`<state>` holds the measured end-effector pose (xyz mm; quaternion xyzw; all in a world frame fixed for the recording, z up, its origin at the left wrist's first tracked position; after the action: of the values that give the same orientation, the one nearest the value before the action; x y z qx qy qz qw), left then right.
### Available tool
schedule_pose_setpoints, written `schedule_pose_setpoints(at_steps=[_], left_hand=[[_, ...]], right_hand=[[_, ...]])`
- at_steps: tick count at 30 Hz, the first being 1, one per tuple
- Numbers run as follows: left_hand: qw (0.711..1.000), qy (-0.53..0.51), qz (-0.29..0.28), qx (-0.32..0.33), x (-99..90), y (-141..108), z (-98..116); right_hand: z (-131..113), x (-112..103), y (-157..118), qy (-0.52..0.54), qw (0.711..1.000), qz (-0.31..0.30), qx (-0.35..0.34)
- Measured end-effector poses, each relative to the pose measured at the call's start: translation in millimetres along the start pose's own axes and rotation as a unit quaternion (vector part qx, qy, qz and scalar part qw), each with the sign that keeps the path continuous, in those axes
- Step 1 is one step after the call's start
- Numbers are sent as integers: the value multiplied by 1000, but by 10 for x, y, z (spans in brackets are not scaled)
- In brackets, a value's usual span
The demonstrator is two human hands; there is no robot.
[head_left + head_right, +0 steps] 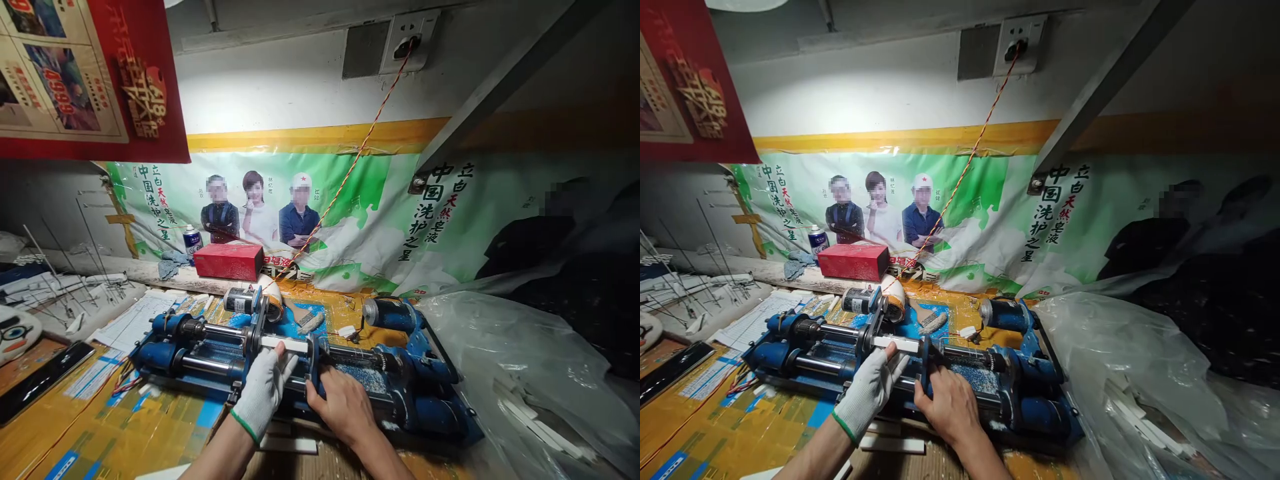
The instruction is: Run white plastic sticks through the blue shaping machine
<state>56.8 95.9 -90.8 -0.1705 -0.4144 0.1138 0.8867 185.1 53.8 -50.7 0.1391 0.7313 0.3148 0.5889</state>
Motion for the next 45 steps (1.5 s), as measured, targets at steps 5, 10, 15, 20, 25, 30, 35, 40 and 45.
schedule_pose_setpoints(at_steps=[5, 10, 15, 20, 25, 30, 35, 40, 45], left_hand=[[976, 213, -51, 7, -222, -229, 256], [728, 492, 180, 442, -1056, -349, 1816], [466, 649, 264, 540, -1394, -155, 2230], [405, 660, 255, 579, -1199, -173, 1873], [393, 629, 206, 638, -973, -283, 1584], [355, 599, 180, 695, -841, -309, 1446], [326, 605, 147, 712, -790, -235, 1419], [316, 635, 111, 696, -918, -100, 1549], [296, 627, 119, 711, -1111, -54, 1822]], right_hand=[[-112, 40, 29, 1, 1000, 22, 3], [-94, 57, 7, 1, 999, 31, 8], [-87, 88, -9, 10, 999, 45, 6], [-90, 111, -15, 3, 998, 64, -8], [-91, 102, -11, -2, 997, 79, -10], [-97, 98, -12, 5, 997, 76, -9], [-96, 97, -24, 11, 997, 73, -11], [-85, 112, -33, 10, 998, 64, -18], [-91, 113, -34, 5, 997, 68, -18]])
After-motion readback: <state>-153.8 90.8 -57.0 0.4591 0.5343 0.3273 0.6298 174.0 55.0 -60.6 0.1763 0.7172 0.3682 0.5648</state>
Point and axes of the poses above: each hand's wrist, its own y-axis towards the middle knuckle, its own x-axis out of the palm, z = x × y, the point moved 8 cm from there along y, towards the middle knuckle, and after that the axes turned 13 degrees about z, right-handed, at the moved point
